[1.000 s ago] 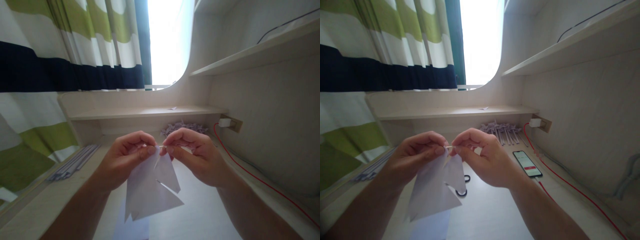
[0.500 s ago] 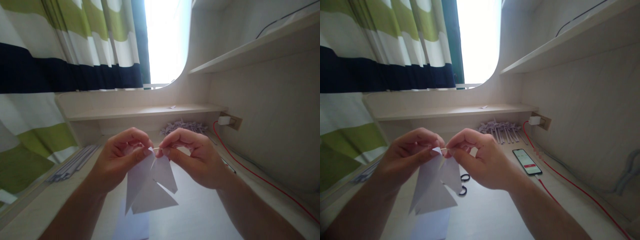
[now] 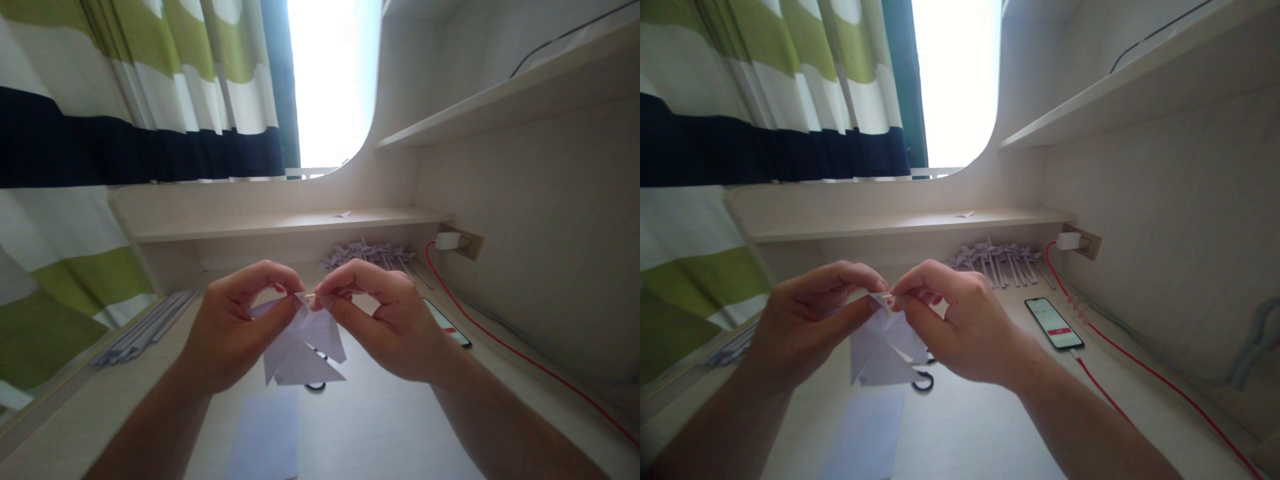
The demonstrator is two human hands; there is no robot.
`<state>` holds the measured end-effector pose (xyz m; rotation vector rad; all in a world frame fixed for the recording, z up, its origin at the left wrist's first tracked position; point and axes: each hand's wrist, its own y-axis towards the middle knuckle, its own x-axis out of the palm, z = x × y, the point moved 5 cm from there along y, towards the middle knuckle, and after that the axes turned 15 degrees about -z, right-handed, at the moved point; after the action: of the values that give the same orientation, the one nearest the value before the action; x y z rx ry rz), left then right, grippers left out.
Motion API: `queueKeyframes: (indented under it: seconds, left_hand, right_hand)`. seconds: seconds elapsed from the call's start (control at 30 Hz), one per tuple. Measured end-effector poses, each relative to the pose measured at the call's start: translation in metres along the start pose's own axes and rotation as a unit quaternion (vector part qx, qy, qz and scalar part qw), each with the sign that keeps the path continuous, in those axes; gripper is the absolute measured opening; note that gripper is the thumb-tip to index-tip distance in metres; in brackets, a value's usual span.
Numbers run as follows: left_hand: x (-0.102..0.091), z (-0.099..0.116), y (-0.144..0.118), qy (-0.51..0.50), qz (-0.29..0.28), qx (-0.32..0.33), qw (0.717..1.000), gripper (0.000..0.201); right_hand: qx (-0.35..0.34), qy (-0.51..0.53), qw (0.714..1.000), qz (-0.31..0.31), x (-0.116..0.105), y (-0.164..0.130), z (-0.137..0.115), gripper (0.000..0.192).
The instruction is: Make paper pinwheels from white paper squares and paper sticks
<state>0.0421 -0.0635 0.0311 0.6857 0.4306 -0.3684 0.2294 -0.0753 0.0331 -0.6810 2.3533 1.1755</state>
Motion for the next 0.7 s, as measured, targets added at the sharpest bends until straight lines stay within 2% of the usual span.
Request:
queueKeyframes:
  seconds: [0.17, 0.43, 0.57, 0.7]
  left_hand:
    - [0.0000, -0.0014, -0.0005, 0.036, 0.012, 0.000, 0.999, 0.008]
    - [0.0008, -0.0023, 0.0010, 0.017, 0.021, -0.007, 1.000, 0.010]
    - [0.0018, -0.0033, 0.0016, 0.010, 0.037, -0.005, 0.999, 0.010]
    - [0.0030, -0.0035, 0.0021, 0.025, 0.031, -0.005, 0.999, 0.008]
  right_hand:
    - [-0.002, -0.041, 0.999, 0.015, 0.0000, 0.0000, 0.0009, 0.016]
    - [-0.022, -0.120, 0.992, 0.042, 0.0008, -0.0020, -0.0012, 0.014]
    - [-0.030, -0.174, 0.984, 0.036, 0.0035, -0.0023, -0.0029, 0.013]
    - [-0.027, -0.185, 0.982, 0.026, 0.0052, -0.0014, -0.0014, 0.013]
